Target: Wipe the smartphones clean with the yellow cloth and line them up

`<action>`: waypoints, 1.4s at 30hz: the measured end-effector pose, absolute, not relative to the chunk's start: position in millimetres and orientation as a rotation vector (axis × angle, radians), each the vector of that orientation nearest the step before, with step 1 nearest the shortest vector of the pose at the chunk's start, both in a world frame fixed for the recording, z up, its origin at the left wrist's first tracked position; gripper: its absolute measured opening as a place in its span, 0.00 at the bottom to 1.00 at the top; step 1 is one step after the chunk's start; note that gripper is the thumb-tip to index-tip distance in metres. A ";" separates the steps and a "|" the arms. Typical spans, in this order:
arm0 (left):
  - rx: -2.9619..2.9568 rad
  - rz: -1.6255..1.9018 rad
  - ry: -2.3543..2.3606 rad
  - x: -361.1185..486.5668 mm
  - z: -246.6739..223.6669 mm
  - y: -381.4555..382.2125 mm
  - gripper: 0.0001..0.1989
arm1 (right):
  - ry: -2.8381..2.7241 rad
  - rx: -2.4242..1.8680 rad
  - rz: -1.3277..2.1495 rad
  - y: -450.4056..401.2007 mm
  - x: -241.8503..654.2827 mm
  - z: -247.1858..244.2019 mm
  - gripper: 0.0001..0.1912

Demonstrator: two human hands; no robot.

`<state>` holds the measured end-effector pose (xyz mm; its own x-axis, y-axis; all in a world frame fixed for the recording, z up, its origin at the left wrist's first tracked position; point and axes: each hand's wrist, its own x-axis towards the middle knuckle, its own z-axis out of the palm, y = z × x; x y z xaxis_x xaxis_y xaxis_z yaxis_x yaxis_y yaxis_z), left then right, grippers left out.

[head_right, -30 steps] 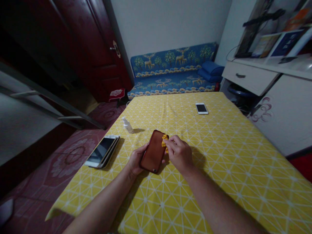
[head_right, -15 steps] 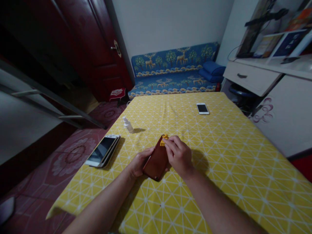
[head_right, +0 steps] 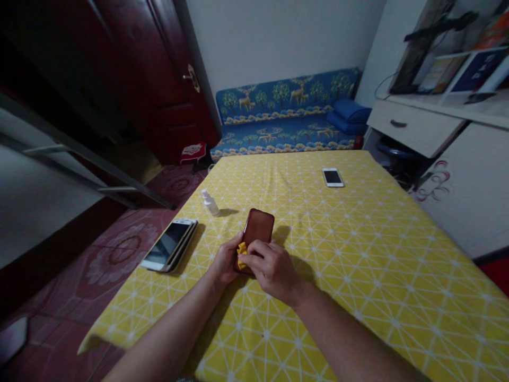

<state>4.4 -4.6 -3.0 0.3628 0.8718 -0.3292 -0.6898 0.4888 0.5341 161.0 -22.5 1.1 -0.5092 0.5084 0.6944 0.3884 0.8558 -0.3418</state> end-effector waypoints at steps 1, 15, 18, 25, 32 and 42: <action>0.323 1.039 0.645 4.4 -2.5 -3.8 0.11 | -2.196 -0.633 0.179 -23.2 160.1 1.2 0.15; 0.309 1.181 0.521 -6.0 4.0 2.7 0.28 | -2.217 -0.629 0.166 -20.5 168.2 3.3 0.13; 0.292 1.188 0.535 -6.7 4.9 3.3 0.28 | -2.157 -0.659 0.174 -14.9 173.6 2.1 0.13; 0.271 1.277 0.452 -7.6 5.9 2.0 0.26 | -1.956 -1.036 0.161 8.3 195.0 -16.2 0.13; 0.450 1.306 0.486 -0.9 6.6 -1.1 0.27 | -1.848 -1.102 0.158 15.7 196.1 -24.4 0.07; 1.771 1.458 0.918 -9.8 0.3 -5.6 0.27 | -1.578 -0.916 0.689 0.4 194.8 -6.2 0.17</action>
